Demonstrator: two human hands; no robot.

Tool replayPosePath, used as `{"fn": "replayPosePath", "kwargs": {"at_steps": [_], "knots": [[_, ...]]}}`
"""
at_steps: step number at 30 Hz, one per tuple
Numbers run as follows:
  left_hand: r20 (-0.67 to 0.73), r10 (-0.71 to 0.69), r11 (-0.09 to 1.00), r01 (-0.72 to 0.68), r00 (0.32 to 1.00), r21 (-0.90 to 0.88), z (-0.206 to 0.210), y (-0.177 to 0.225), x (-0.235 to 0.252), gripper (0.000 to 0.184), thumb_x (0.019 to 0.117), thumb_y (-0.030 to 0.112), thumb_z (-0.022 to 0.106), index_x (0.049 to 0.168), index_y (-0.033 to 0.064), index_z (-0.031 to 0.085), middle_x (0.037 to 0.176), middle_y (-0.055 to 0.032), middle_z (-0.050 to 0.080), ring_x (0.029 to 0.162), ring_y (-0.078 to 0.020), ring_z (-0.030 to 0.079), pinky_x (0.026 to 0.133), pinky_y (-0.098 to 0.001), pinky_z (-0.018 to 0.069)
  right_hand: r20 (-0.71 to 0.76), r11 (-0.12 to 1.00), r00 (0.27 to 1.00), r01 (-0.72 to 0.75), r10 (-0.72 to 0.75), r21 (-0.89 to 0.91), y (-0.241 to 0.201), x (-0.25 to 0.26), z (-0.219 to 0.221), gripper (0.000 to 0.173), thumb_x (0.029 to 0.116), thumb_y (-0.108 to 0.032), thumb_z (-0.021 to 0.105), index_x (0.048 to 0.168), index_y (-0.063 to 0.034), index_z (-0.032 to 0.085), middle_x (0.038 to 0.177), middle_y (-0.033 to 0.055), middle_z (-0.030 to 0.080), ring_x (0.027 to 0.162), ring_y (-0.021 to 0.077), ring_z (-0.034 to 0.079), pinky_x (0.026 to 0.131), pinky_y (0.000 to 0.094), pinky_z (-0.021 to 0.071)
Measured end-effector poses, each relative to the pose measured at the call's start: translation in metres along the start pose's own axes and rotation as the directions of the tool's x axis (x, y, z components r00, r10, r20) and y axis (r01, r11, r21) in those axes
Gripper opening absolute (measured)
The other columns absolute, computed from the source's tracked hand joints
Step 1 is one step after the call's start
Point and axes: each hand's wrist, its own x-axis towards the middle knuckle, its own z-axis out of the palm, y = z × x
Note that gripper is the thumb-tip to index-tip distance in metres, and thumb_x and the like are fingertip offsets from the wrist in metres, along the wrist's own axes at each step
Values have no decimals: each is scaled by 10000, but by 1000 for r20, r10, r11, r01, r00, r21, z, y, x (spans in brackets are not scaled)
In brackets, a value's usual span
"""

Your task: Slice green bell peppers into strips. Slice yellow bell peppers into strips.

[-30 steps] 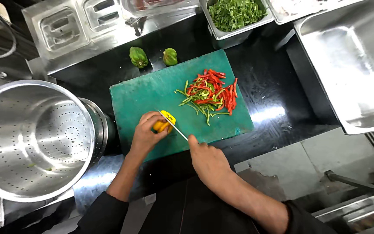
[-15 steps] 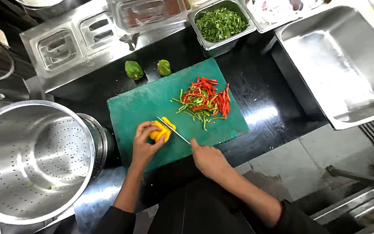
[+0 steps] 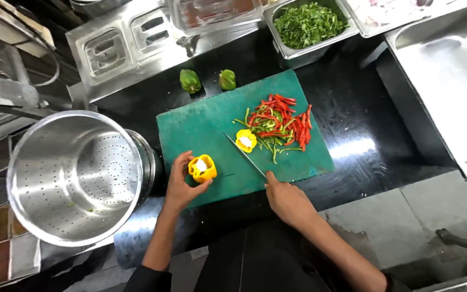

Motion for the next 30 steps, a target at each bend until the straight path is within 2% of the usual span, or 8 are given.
{"fn": "replayPosePath", "kwargs": {"at_steps": [3,5,7,11,14,22,27,30], "knots": [[111,-40,973,14,993,228,-12,7,-5,930,690,292,864,1512,105,471,1374,-154,556,1220,-296,573,974,-497,524,-10,1000,1000,3,-3,-3,1,1,1,332,1119,-287,394,1413,-140,441,933,172,686,927,385,709,793,533,557],[163,-89,954,37,983,296,-17,12,-6,810,715,303,863,1450,134,569,1394,-153,572,1251,-340,566,996,-563,498,-16,1000,1000,7,-7,1,2,2,2,333,1117,-290,397,1408,-133,441,937,180,687,930,392,708,790,543,557],[135,-113,978,86,984,190,-16,16,-5,684,724,254,856,1348,89,628,1332,-134,609,1183,-285,615,964,-509,532,-28,1000,1000,8,-8,-2,3,2,3,335,1115,-292,402,1407,-132,445,935,183,687,930,396,709,785,548,557],[24,-71,932,75,997,-353,7,8,-1,558,761,197,816,1231,100,531,1171,-36,644,1047,-137,671,901,-314,595,-32,1000,999,13,-13,0,4,2,3,343,1115,-302,401,1411,-134,440,937,179,687,923,392,709,782,545,559],[55,-23,953,38,998,-301,14,-2,-2,619,762,174,803,1298,89,506,1231,-58,633,1132,-144,639,985,-324,547,-19,1000,1000,11,-11,11,2,1,2,339,1116,-293,398,1413,-133,438,953,183,686,937,395,706,796,548,555],[57,68,966,-51,996,-254,9,-13,-10,687,750,249,837,1351,125,528,1293,-21,610,1200,-134,607,1025,-320,529,-50,999,999,20,-19,27,4,0,5,321,1112,-293,418,1390,-135,451,924,171,683,914,384,709,777,530,560],[1,119,959,-114,993,-261,16,-6,-9,611,746,206,852,1277,171,552,1298,-5,628,1211,-151,615,1033,-349,532,-6,996,998,64,-65,-56,-7,-26,2,330,1122,-297,364,1389,-137,476,964,181,694,959,398,706,797,538,550],[-34,200,967,-202,979,-156,26,-2,0,412,787,257,836,1141,171,644,1287,-13,597,1232,-125,570,1023,-316,514,4,991,998,67,-66,-114,-19,-49,-1,335,1128,-285,328,1382,-128,479,995,185,694,958,396,710,784,518,554]]}}
